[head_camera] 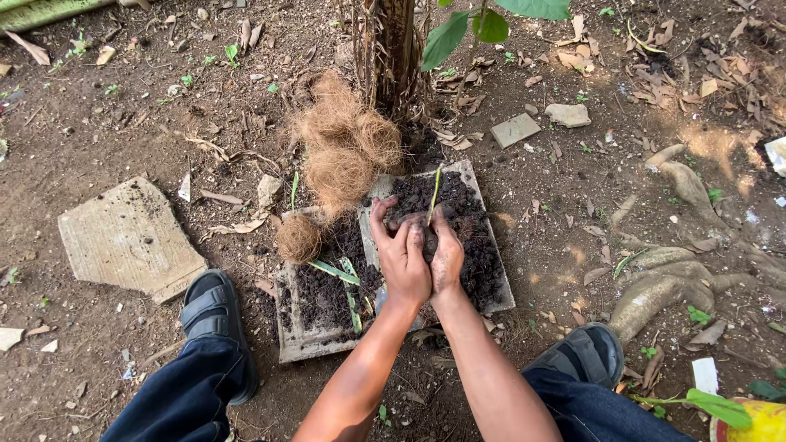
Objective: The person sits on the ground and packs soil from a tray around the base of a small seedling, kneading and pressing the soil with both hands to form a ball around the plant's roots, repeating the process for successive seedlings.
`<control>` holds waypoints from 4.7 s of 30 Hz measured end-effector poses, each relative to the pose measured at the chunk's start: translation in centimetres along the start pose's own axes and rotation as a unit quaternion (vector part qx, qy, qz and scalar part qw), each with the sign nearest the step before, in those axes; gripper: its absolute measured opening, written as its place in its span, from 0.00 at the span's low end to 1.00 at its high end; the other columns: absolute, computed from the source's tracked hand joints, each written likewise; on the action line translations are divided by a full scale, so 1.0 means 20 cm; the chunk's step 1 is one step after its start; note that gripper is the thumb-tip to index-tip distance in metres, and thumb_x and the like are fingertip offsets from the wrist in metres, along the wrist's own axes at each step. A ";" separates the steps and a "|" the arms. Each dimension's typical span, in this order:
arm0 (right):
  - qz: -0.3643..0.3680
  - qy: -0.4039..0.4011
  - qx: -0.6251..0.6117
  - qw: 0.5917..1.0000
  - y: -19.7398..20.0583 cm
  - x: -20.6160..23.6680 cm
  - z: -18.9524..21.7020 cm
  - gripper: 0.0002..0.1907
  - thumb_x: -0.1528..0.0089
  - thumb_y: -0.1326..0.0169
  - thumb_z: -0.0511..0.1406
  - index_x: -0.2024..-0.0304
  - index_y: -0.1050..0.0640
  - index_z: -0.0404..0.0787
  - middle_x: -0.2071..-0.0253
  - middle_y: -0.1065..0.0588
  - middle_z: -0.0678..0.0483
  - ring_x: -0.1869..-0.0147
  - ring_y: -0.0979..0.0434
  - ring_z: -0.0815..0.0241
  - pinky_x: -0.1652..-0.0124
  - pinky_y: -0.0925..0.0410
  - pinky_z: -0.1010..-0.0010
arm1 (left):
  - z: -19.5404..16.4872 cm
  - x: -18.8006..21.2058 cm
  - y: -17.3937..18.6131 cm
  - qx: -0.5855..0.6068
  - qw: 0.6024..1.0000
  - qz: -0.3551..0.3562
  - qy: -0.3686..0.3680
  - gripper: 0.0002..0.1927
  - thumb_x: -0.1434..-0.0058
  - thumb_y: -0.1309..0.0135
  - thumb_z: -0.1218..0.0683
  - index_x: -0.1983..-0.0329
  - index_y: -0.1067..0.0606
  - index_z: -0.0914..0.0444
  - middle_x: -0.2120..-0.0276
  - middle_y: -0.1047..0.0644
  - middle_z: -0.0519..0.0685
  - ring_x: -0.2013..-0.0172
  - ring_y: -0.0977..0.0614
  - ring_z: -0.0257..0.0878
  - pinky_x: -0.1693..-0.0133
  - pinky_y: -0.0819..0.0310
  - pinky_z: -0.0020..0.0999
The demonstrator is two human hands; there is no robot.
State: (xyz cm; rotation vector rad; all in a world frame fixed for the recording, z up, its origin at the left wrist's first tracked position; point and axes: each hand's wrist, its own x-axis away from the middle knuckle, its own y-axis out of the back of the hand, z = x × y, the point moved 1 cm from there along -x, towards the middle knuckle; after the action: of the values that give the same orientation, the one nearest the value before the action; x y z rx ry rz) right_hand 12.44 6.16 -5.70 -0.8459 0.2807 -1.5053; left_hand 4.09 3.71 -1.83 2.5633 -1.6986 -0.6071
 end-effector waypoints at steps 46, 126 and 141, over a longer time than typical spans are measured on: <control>-0.122 -0.010 -0.082 0.989 0.21 -0.21 0.04 0.13 0.30 0.51 0.42 0.59 0.21 0.41 0.63 0.23 0.55 0.59 0.23 0.63 0.59 0.29 0.72 | 0.06 -0.10 -0.28 0.060 0.984 0.042 0.162 0.17 0.33 0.57 0.57 0.53 0.20 0.70 0.51 0.21 0.55 0.49 0.19 0.48 0.46 0.27 0.38; -0.001 -0.019 -0.035 0.999 0.06 -0.12 -0.06 0.16 0.29 0.54 0.43 0.57 0.21 0.40 0.61 0.21 0.54 0.59 0.22 0.63 0.57 0.29 0.71 | -0.03 -0.04 -0.03 0.059 0.996 -0.060 0.017 0.23 0.36 0.63 0.58 0.47 0.20 0.67 0.38 0.28 0.62 0.42 0.22 0.52 0.38 0.30 0.44; -0.075 0.085 -0.022 0.993 -0.10 -0.09 0.16 0.27 0.27 0.63 0.55 0.52 0.28 0.40 0.58 0.24 0.53 0.53 0.22 0.57 0.49 0.27 0.62 | -0.11 -0.16 0.01 0.080 0.994 0.069 0.026 0.17 0.27 0.58 0.55 0.43 0.27 0.69 0.45 0.24 0.62 0.41 0.23 0.50 0.36 0.35 0.42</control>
State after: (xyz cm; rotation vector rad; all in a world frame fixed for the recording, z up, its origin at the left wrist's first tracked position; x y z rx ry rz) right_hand 12.83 9.12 -2.84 -0.7884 0.3842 -1.7213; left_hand 3.59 6.13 1.30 2.5091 -1.9618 -0.4109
